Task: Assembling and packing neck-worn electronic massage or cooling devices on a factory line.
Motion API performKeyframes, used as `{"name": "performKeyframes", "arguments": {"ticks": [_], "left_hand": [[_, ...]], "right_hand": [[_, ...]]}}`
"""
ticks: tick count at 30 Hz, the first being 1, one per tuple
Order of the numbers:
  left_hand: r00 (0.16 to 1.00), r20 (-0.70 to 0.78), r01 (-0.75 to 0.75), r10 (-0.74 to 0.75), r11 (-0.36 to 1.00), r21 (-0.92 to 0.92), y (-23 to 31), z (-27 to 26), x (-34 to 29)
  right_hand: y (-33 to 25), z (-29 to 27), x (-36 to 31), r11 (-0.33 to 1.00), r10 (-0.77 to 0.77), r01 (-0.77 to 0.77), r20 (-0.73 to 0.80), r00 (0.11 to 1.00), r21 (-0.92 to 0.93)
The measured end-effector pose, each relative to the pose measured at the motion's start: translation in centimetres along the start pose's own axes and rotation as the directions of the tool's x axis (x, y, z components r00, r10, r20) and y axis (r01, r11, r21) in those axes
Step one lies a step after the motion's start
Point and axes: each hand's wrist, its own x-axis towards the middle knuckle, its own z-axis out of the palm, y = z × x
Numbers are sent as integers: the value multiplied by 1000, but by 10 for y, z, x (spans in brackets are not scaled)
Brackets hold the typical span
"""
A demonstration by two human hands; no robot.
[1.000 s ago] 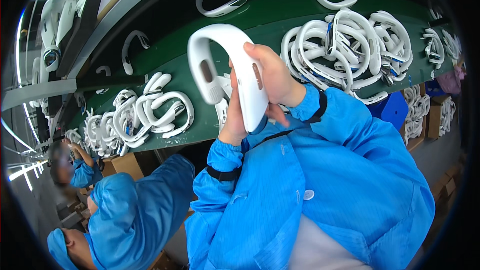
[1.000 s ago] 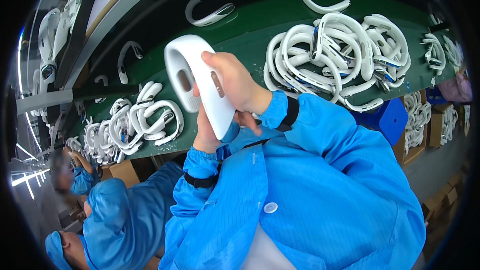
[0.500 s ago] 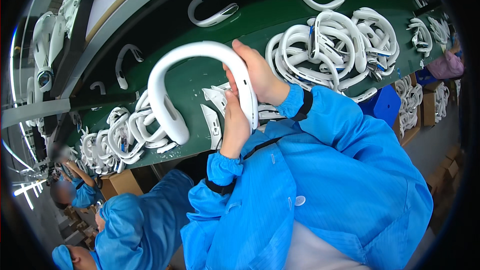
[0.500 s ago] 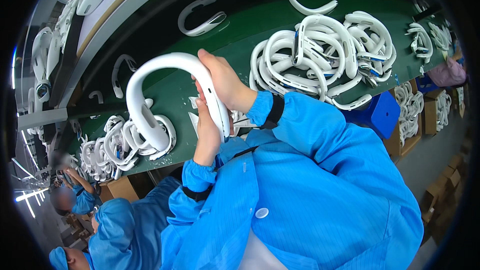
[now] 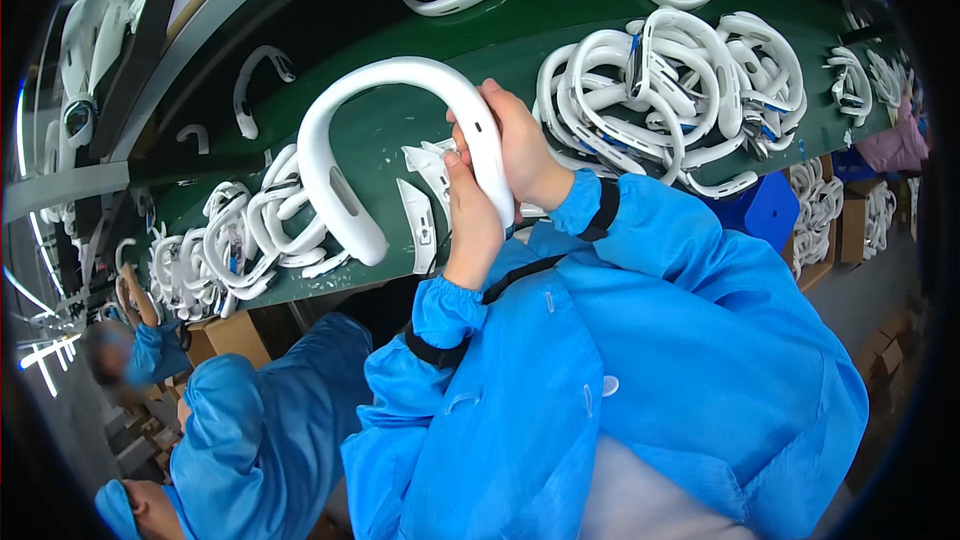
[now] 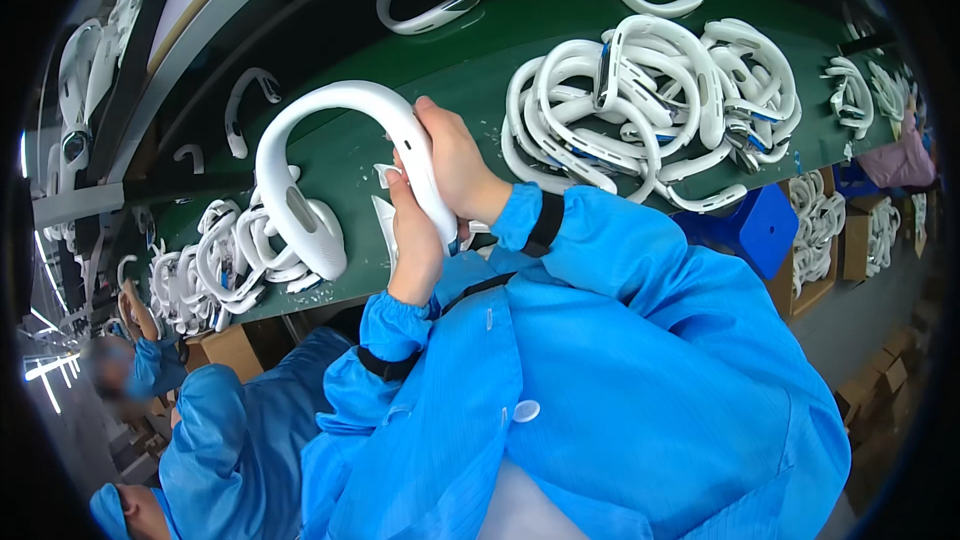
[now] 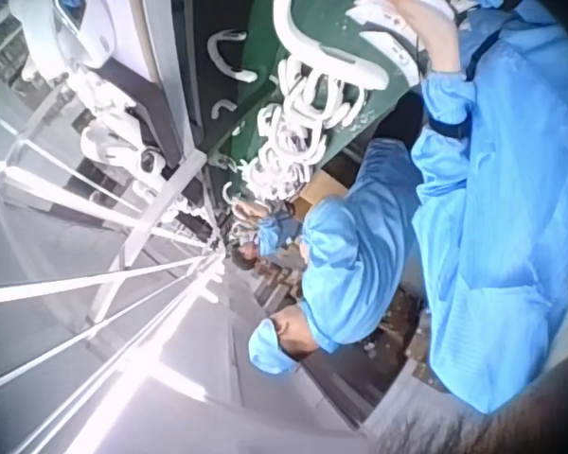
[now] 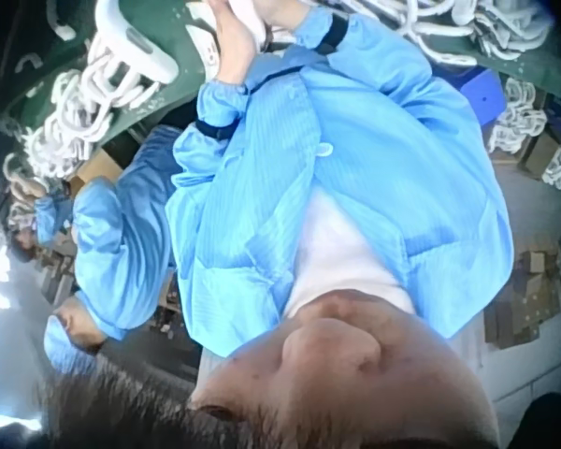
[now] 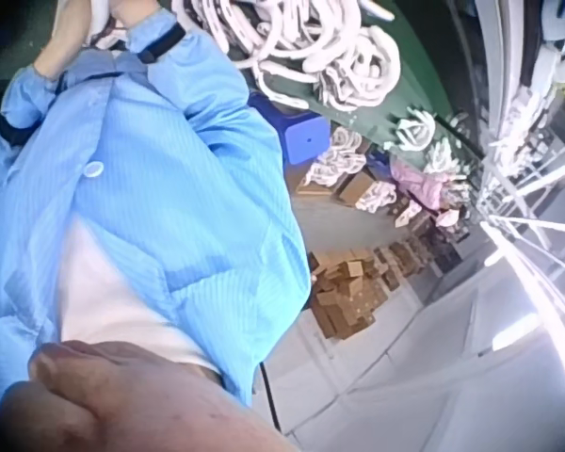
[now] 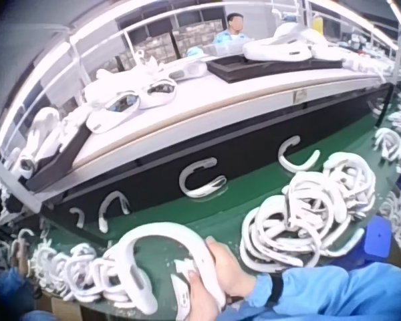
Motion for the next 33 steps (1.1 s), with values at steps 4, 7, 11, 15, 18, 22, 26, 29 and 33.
{"name": "performKeyframes", "arguments": {"ticks": [4, 7, 11, 15, 18, 22, 26, 29, 33], "left_hand": [[998, 65, -19, 24, 997, -72, 1, -7, -4], [1000, 18, -12, 13, 999, -47, -12, -6, -2], [980, -4, -194, 197, 970, 146, -23, -16, 4], [978, -45, -189, 201, 961, 202, -22, -28, 18], [902, 0, -422, 432, 882, 212, 13, -31, -6], [961, -58, -277, 272, 925, -258, 38, -29, -11], [980, 131, -78, 152, 891, -448, 26, -46, -6], [978, 146, -54, 150, 856, -515, 29, -45, -8], [989, 10, -111, 144, 802, -587, 16, -45, 6]], "right_hand": [[-11, 11, 0, 987, 149, -153, 81, 985, 42], [-9, 3, 7, 976, 209, -204, 71, 975, -75], [4, 5, 5, 989, 31, -27, 20, 999, -145], [2, -1, 8, 998, 46, -45, -19, 999, 32], [7, 19, 5, 978, -196, 192, -51, 979, -79], [-30, 25, -21, 968, 138, -74, 261, 955, -239], [-29, 13, -16, 933, 31, 106, 370, 929, -345], [-27, 17, -20, 949, 63, 73, 410, 910, -308], [-6, 27, -23, 715, -120, 385, 440, 890, -583]]}}
